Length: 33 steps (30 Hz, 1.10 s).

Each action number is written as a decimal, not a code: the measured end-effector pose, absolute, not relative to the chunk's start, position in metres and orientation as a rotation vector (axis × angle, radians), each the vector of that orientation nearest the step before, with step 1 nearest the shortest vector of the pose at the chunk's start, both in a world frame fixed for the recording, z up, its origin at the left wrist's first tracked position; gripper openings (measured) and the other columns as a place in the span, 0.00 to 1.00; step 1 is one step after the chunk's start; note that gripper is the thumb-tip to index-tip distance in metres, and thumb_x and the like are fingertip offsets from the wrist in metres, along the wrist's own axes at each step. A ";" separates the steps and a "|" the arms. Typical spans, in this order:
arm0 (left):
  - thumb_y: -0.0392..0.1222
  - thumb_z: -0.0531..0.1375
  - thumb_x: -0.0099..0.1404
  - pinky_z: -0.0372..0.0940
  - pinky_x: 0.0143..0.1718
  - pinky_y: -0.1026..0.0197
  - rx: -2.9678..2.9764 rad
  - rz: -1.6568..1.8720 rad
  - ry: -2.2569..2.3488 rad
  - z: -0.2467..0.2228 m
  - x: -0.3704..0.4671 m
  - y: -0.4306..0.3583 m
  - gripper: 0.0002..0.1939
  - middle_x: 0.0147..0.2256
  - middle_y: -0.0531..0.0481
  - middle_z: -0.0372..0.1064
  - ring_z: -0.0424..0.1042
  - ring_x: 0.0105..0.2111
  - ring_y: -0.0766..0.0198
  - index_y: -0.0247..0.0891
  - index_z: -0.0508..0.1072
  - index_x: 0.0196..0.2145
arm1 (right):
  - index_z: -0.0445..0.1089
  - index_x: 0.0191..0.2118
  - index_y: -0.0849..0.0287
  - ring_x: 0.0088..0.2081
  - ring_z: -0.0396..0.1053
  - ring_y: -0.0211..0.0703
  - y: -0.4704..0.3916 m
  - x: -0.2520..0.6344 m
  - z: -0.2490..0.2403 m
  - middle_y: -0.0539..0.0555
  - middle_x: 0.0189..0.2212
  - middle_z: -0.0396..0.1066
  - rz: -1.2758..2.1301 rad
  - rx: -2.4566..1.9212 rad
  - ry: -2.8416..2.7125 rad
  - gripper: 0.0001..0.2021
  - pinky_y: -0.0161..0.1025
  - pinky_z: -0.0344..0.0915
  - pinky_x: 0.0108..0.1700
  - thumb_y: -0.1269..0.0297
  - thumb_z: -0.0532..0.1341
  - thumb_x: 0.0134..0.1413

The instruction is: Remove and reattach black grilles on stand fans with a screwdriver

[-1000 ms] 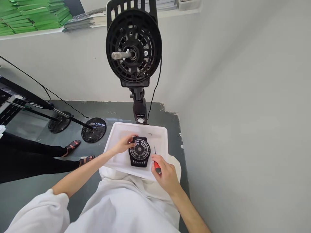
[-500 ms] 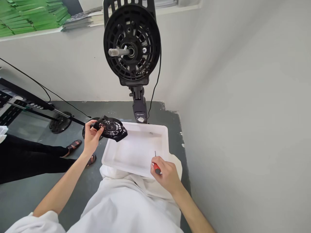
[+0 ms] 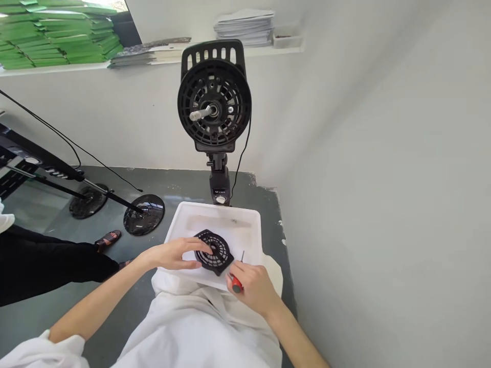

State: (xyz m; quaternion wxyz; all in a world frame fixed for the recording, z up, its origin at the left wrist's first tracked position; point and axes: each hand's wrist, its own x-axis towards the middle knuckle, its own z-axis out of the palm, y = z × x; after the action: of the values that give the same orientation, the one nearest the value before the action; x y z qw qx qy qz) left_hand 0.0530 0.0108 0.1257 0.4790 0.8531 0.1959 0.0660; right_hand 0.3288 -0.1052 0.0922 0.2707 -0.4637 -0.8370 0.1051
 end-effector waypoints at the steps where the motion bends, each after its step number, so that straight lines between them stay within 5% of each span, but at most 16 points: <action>1: 0.46 0.59 0.74 0.69 0.58 0.55 2.040 0.106 0.480 0.129 0.056 0.014 0.19 0.58 0.44 0.75 0.75 0.56 0.55 0.45 0.72 0.60 | 0.63 0.31 0.56 0.23 0.61 0.33 -0.106 0.329 0.091 0.46 0.24 0.66 0.278 -1.252 -2.262 0.10 0.36 0.53 0.26 0.69 0.55 0.66; 7: 0.39 0.49 0.79 0.70 0.56 0.56 2.380 0.078 0.893 0.098 0.099 0.050 0.19 0.56 0.42 0.75 0.77 0.53 0.54 0.39 0.73 0.59 | 0.62 0.31 0.56 0.23 0.61 0.32 -0.113 0.332 0.081 0.45 0.24 0.65 0.262 -1.267 -2.289 0.10 0.36 0.51 0.26 0.69 0.55 0.66; 14: 0.20 0.51 0.67 0.75 0.45 0.52 2.570 -0.126 0.988 0.057 0.165 0.054 0.26 0.47 0.32 0.76 0.81 0.43 0.48 0.26 0.67 0.61 | 0.61 0.28 0.57 0.20 0.57 0.32 -0.116 0.334 0.081 0.44 0.22 0.64 0.297 -1.307 -2.375 0.09 0.36 0.47 0.26 0.70 0.54 0.60; 24: 0.25 0.50 0.71 0.74 0.44 0.54 2.666 -0.166 0.952 0.045 0.197 0.058 0.15 0.48 0.35 0.75 0.79 0.45 0.51 0.28 0.72 0.49 | 0.59 0.28 0.55 0.21 0.63 0.36 -0.119 0.339 0.079 0.45 0.23 0.67 0.341 -1.371 -2.409 0.07 0.38 0.49 0.26 0.70 0.57 0.56; 33: 0.30 0.56 0.68 0.70 0.32 0.55 2.692 -0.016 0.907 0.059 0.207 0.060 0.13 0.43 0.41 0.78 0.81 0.41 0.49 0.39 0.78 0.44 | 0.58 0.30 0.52 0.20 0.67 0.40 -0.120 0.346 0.067 0.44 0.24 0.68 0.200 -1.349 -2.388 0.06 0.39 0.56 0.24 0.70 0.56 0.55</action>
State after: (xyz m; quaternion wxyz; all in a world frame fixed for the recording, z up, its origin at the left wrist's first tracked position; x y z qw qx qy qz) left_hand 0.2072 0.0600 0.0594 0.1497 0.9370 0.3157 -0.0057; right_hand 0.3465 -0.1205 0.0674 0.1945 -0.4812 -0.8518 0.0715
